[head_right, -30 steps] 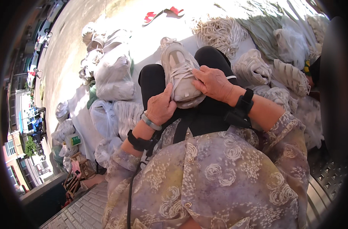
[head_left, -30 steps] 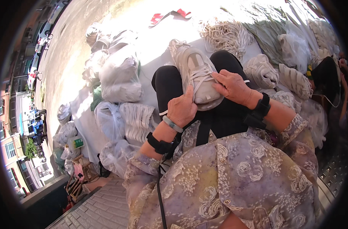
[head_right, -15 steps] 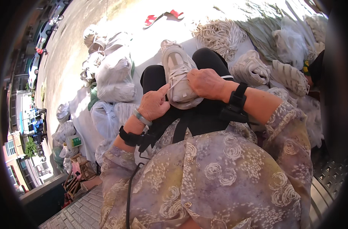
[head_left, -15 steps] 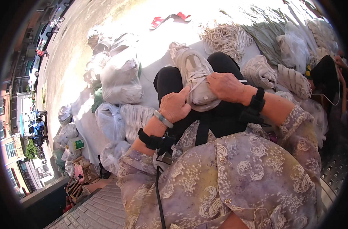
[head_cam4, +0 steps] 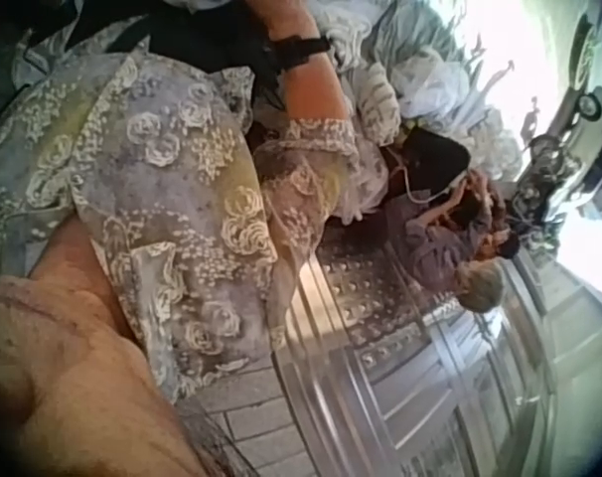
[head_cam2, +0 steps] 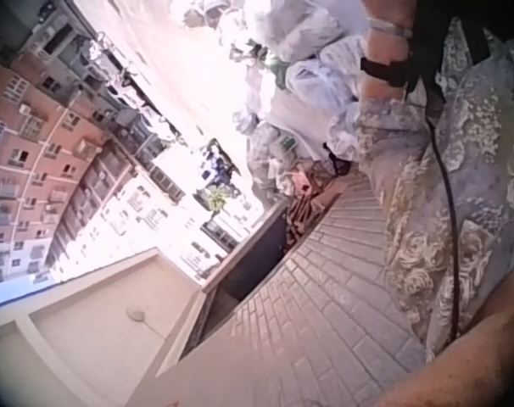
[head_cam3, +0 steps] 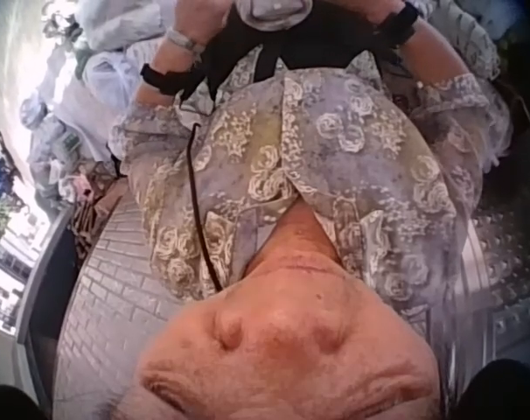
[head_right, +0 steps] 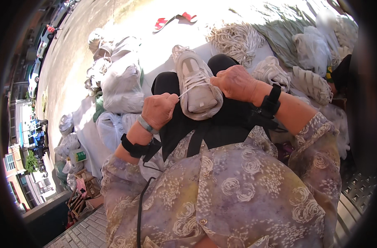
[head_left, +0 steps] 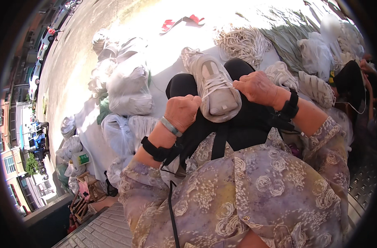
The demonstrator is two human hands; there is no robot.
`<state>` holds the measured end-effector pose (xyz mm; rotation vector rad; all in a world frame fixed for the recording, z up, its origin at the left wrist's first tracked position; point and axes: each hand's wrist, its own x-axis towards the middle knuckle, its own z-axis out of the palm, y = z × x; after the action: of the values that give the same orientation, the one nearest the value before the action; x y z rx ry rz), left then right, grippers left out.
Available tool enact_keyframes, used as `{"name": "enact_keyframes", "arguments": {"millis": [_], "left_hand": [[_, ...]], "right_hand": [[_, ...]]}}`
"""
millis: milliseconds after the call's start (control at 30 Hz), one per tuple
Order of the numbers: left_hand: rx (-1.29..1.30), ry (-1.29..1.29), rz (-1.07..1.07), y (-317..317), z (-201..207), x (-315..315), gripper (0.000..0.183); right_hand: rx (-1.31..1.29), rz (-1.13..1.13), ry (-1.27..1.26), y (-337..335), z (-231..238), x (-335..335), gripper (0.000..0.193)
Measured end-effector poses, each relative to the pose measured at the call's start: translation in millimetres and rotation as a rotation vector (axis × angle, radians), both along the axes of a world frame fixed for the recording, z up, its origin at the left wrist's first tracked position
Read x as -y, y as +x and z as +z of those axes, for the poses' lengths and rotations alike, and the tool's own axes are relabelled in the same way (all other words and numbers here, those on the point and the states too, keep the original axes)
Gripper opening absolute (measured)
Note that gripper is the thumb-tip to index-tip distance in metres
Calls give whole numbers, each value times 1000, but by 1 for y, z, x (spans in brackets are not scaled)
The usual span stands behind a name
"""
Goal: Insert white laces into a shoe upper.
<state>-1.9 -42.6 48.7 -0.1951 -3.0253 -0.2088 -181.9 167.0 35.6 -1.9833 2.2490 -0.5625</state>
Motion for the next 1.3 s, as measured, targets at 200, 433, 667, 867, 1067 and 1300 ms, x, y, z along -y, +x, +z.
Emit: {"name": "enact_keyframes", "arguments": {"millis": [200, 433, 667, 867, 1067, 1300], "left_hand": [[-18, 100, 92, 21, -4, 9, 4], [-111, 212, 162, 23, -6, -2, 8], [-23, 210, 501, 143, -63, 78, 21], [163, -26, 766, 226, -91, 173, 47], [342, 163, 663, 197, -91, 191, 36], [557, 387, 577, 161, -85, 185, 27]], "right_hand": [[61, -54, -26, -10, -9, -12, 11], [119, -134, -27, -17, -10, -32, 6], [136, -310, 11, -58, -65, -109, 9], [-212, -607, 156, -105, -33, -207, 5], [-748, -807, 350, -155, 11, -281, 6], [-405, -1101, -124, -166, 66, -286, 15]]}}
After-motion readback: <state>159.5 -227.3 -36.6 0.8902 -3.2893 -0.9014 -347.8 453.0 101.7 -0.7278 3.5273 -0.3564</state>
